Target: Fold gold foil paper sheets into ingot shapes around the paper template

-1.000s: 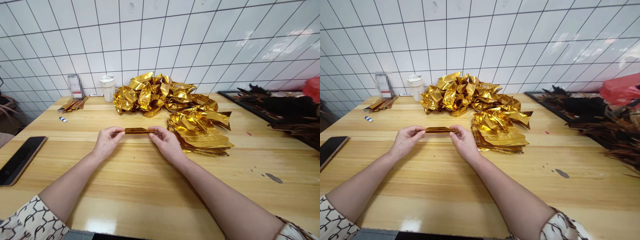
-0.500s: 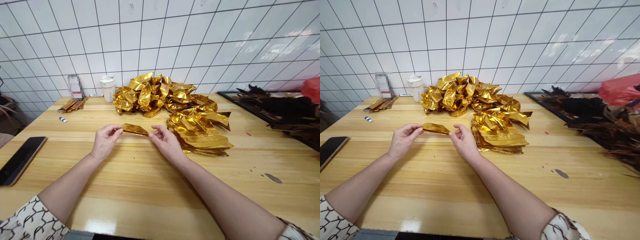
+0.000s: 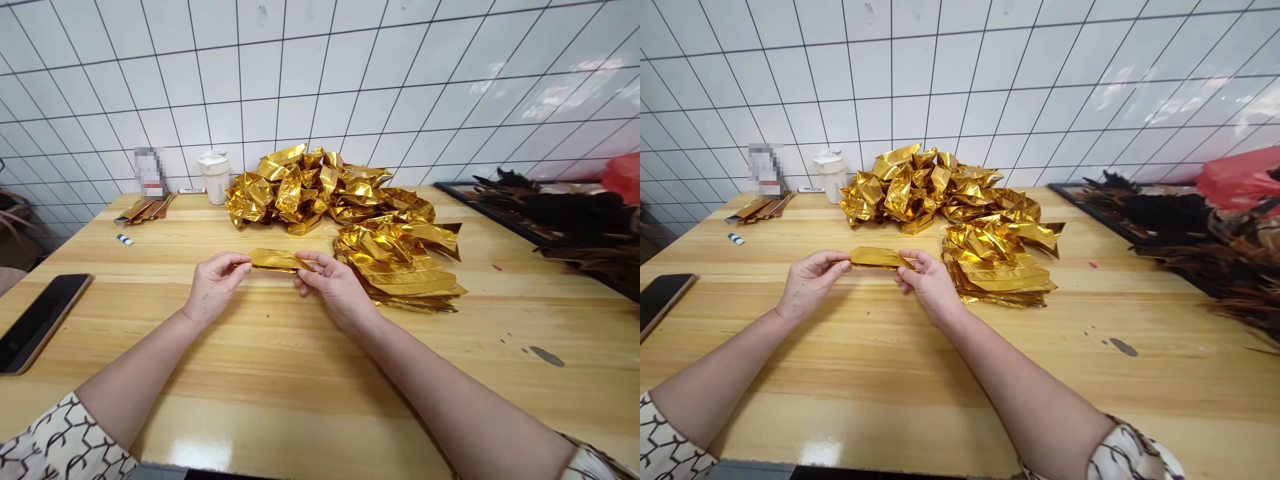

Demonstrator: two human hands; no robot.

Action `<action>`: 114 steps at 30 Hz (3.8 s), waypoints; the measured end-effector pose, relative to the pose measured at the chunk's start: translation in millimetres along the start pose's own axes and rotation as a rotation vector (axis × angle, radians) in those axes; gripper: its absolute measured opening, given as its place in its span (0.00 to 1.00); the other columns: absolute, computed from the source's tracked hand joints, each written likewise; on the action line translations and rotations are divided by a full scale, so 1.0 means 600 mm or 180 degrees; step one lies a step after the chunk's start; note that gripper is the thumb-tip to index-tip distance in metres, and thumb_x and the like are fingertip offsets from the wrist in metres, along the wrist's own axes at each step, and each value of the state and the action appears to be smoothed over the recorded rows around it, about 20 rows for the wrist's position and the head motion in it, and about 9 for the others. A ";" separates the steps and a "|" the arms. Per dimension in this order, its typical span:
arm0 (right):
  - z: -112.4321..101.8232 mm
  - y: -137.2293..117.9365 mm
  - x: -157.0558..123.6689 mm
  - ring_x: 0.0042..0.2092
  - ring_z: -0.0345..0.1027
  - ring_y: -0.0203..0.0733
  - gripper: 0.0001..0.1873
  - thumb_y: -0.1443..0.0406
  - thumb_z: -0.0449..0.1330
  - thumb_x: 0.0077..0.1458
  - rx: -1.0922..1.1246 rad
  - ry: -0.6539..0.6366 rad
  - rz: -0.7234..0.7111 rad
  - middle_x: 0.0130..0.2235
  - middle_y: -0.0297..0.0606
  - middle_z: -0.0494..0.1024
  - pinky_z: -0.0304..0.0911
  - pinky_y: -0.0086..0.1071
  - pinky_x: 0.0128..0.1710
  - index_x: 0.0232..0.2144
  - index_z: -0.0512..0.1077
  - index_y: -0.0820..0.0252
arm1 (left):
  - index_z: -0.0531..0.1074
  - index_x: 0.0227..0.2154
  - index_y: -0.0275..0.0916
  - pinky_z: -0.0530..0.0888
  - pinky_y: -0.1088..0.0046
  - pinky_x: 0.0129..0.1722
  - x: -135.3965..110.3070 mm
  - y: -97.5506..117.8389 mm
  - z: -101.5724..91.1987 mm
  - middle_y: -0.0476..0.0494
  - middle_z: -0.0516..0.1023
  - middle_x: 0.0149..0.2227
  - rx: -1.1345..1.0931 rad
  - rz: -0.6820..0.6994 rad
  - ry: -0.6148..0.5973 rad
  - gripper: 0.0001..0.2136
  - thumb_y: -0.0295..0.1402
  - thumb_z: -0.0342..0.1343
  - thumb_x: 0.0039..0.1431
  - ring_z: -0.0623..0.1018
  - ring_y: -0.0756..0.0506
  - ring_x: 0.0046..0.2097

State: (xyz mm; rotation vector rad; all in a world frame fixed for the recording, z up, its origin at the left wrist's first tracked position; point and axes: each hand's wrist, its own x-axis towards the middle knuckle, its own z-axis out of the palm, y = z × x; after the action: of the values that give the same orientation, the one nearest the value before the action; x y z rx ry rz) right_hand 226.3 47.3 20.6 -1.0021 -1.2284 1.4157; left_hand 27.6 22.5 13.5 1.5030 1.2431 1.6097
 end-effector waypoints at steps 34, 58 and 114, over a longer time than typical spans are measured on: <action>-0.006 0.012 -0.004 0.33 0.73 0.44 0.14 0.63 0.50 0.55 -0.2720 -0.0067 -0.1244 0.30 0.38 0.80 0.66 0.36 0.37 0.35 0.76 0.55 | 0.79 0.23 0.38 0.63 0.76 0.20 0.004 -0.015 -0.004 0.51 0.71 0.16 0.0574 -0.0403 -0.0442 0.11 0.39 0.55 0.49 0.66 0.51 0.19; 0.002 0.012 -0.014 0.33 0.74 0.43 0.15 0.65 0.47 0.59 -0.3499 -0.0210 -0.1399 0.32 0.40 0.81 0.66 0.33 0.35 0.41 0.73 0.58 | 0.72 0.19 0.37 0.58 0.77 0.17 0.003 0.005 0.007 0.54 0.66 0.15 0.0552 -0.1044 -0.0713 0.11 0.40 0.53 0.46 0.63 0.53 0.16; 0.001 0.010 -0.010 0.35 0.73 0.44 0.17 0.61 0.46 0.61 -0.3362 -0.0278 -0.1159 0.33 0.41 0.80 0.66 0.33 0.36 0.42 0.72 0.59 | 0.72 0.19 0.36 0.59 0.79 0.16 0.004 0.020 0.010 0.54 0.66 0.13 0.0394 -0.1291 -0.0666 0.12 0.40 0.54 0.48 0.64 0.54 0.15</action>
State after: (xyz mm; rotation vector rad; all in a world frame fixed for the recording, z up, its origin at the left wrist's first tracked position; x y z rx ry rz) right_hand 225.7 41.4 14.8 -1.2872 -2.1673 0.4629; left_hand 35.3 21.2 24.9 1.3432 1.4366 1.1033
